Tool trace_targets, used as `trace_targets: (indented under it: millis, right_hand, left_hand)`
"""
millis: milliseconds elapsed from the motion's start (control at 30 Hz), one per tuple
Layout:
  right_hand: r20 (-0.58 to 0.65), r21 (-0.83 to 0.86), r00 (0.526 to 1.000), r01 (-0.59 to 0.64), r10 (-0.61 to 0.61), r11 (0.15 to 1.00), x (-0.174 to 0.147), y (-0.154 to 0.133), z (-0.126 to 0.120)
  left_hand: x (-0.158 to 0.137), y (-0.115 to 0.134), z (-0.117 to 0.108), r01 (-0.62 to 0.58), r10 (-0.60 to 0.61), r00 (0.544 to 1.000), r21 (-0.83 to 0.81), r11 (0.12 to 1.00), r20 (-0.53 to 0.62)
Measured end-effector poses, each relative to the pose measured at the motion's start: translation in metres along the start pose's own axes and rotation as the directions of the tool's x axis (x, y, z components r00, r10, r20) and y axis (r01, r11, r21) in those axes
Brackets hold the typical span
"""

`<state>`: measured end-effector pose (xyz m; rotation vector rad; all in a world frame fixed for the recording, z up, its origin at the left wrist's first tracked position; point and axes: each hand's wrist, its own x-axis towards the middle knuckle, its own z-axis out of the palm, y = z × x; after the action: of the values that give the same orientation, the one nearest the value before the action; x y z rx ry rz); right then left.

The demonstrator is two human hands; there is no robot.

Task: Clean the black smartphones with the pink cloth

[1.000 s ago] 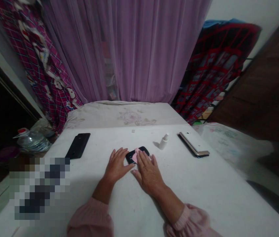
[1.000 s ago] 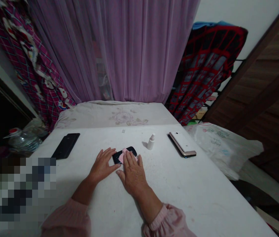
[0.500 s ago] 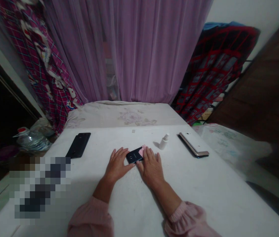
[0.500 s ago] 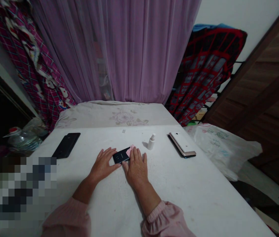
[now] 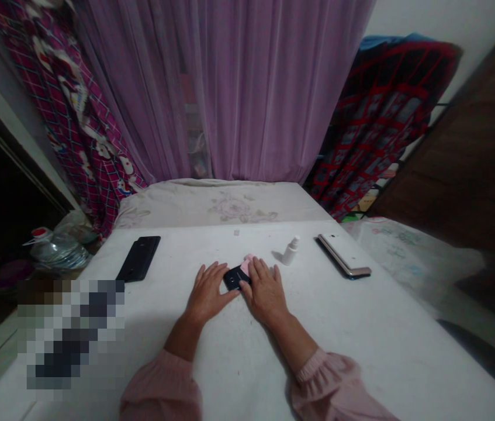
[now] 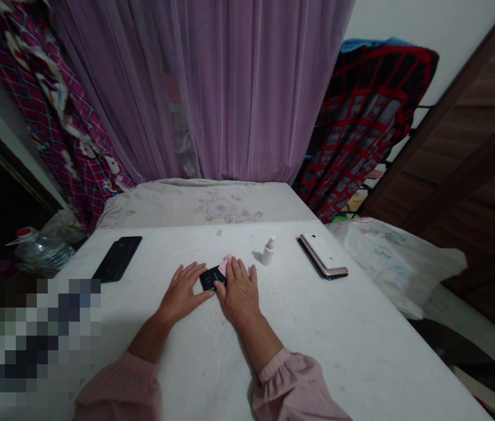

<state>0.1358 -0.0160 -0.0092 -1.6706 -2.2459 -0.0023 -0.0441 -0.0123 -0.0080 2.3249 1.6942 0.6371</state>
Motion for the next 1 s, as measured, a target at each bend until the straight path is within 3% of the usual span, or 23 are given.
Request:
trace_targets:
  millis: [233,433,533,800,1000]
  right_hand:
    - [-0.021,0.005,0.996,-0.086,0.086,0.996,0.007,0.000,-0.001]
    - [0.087,0.103,0.991,0.088,-0.097,0.991,0.007,-0.002,-0.014]
    - [0.096,0.108,0.986,0.123,-0.134,0.986,0.007,-0.004,-0.017]
    - [0.025,0.006,0.996,-0.091,0.091,0.996,0.008,-0.003,-0.007]
    - [0.024,-0.007,0.998,-0.062,0.063,0.998,0.007,0.001,-0.004]
  left_hand:
    - [0.001,-0.001,0.001,-0.005,0.004,1.000,0.002,1.000,0.014]
    - [0.001,-0.002,0.002,-0.013,0.012,1.000,0.010,1.000,0.019]
    - [0.001,-0.003,0.001,-0.019,0.019,1.000,0.017,1.000,0.009]
    - [0.001,-0.001,0.000,-0.006,0.006,1.000,0.005,1.000,0.027]
    - [0.001,-0.001,0.000,0.001,-0.001,1.000,-0.007,1.000,0.027]
